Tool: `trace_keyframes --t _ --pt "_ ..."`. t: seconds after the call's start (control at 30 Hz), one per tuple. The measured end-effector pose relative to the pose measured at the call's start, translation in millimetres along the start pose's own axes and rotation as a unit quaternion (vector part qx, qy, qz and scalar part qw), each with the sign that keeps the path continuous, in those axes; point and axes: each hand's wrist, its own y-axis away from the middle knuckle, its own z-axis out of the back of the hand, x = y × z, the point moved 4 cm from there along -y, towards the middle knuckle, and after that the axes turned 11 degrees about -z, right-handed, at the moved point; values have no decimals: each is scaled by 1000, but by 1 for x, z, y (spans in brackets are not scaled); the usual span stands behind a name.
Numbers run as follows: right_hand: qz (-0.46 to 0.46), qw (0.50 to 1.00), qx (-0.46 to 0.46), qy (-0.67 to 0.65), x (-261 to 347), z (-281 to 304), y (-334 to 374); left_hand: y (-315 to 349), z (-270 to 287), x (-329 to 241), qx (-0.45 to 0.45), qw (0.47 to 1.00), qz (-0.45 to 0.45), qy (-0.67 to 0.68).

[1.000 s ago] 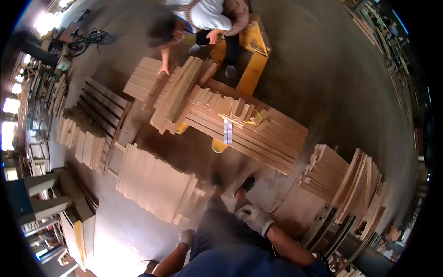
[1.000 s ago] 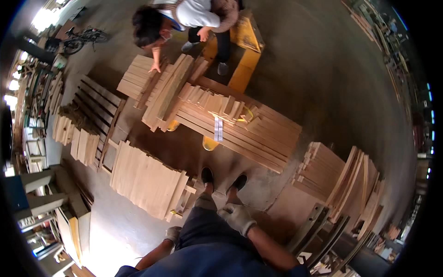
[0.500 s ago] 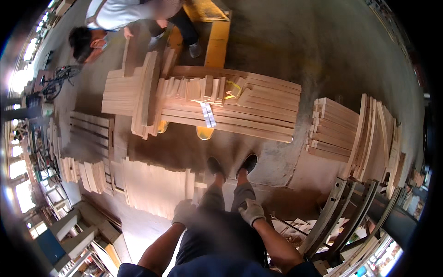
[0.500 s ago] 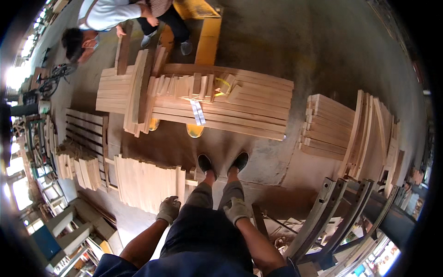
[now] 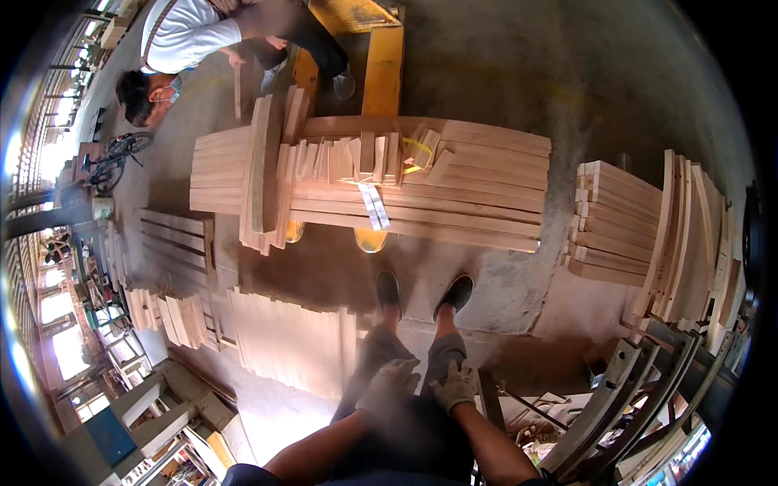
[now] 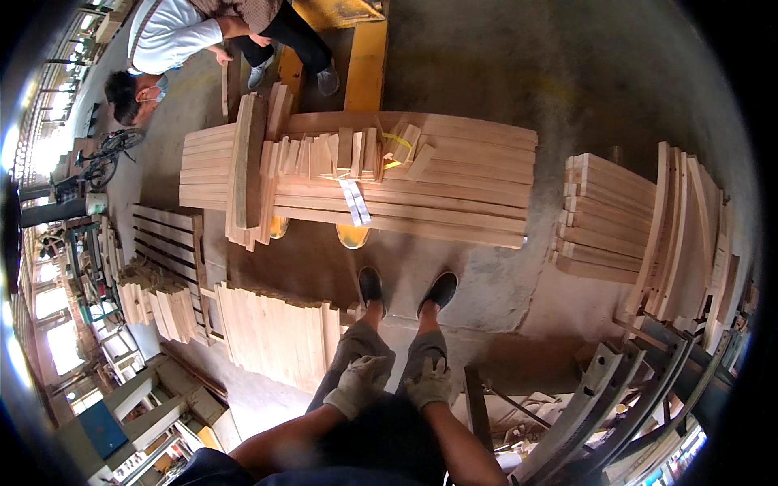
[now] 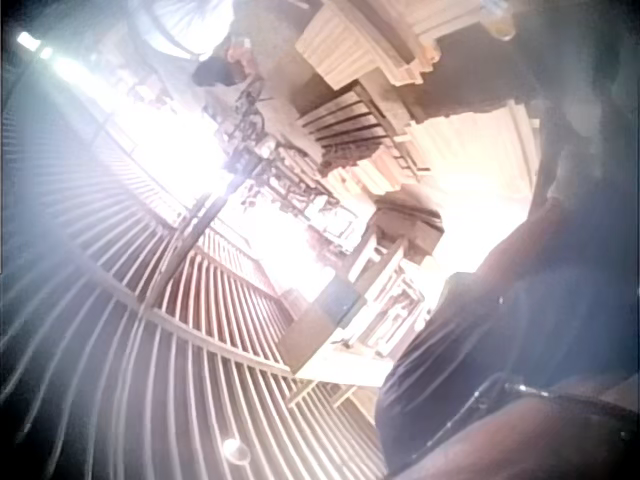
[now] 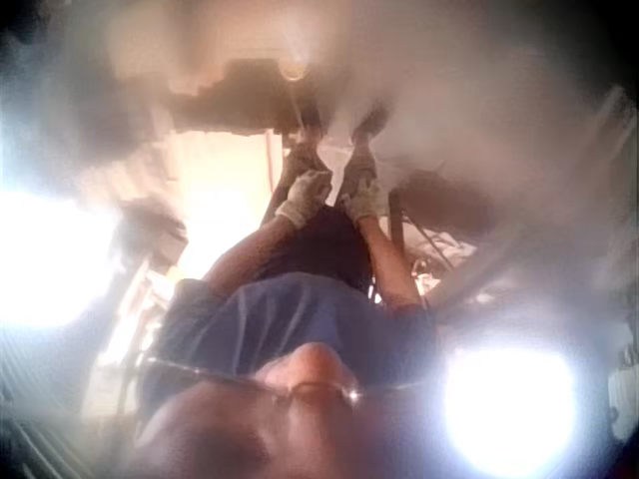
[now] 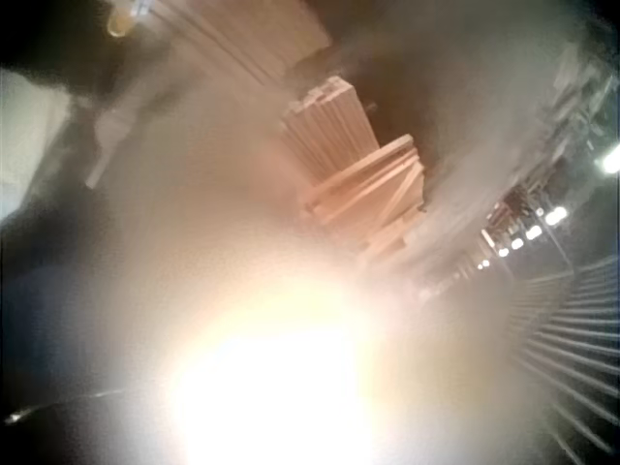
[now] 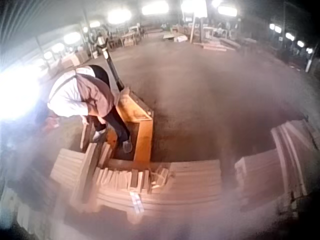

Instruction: The person applies glue to small wooden blocks using a brush and then uses a nail gun to fasten them together. The person works at a wooden workbench in a workshop, handling multiple blocks and stacking the finished assemblies. The person also moves to a nearby cart to retrieve more wooden pieces.

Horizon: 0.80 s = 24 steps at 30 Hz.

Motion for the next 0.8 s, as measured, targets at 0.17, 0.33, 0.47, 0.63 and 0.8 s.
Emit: trace_keyframes --t 0.17,0.33,0.47,0.63,0.8 --pt "-28 999 -12 -13 31 11 -3 -4 -12 34 23 999 -43 4" --pt "-52 998 -39 -21 40 -8 -7 -13 8 69 11 996 -57 -64" --pt "-60 997 -50 -27 41 -20 -9 -11 27 100 -25 980 -90 -174" --pt "-84 996 -13 -23 44 -17 -19 -46 73 59 28 979 -62 -191" --pt "-76 995 48 -31 51 5 -27 -52 47 80 76 992 38 -98"
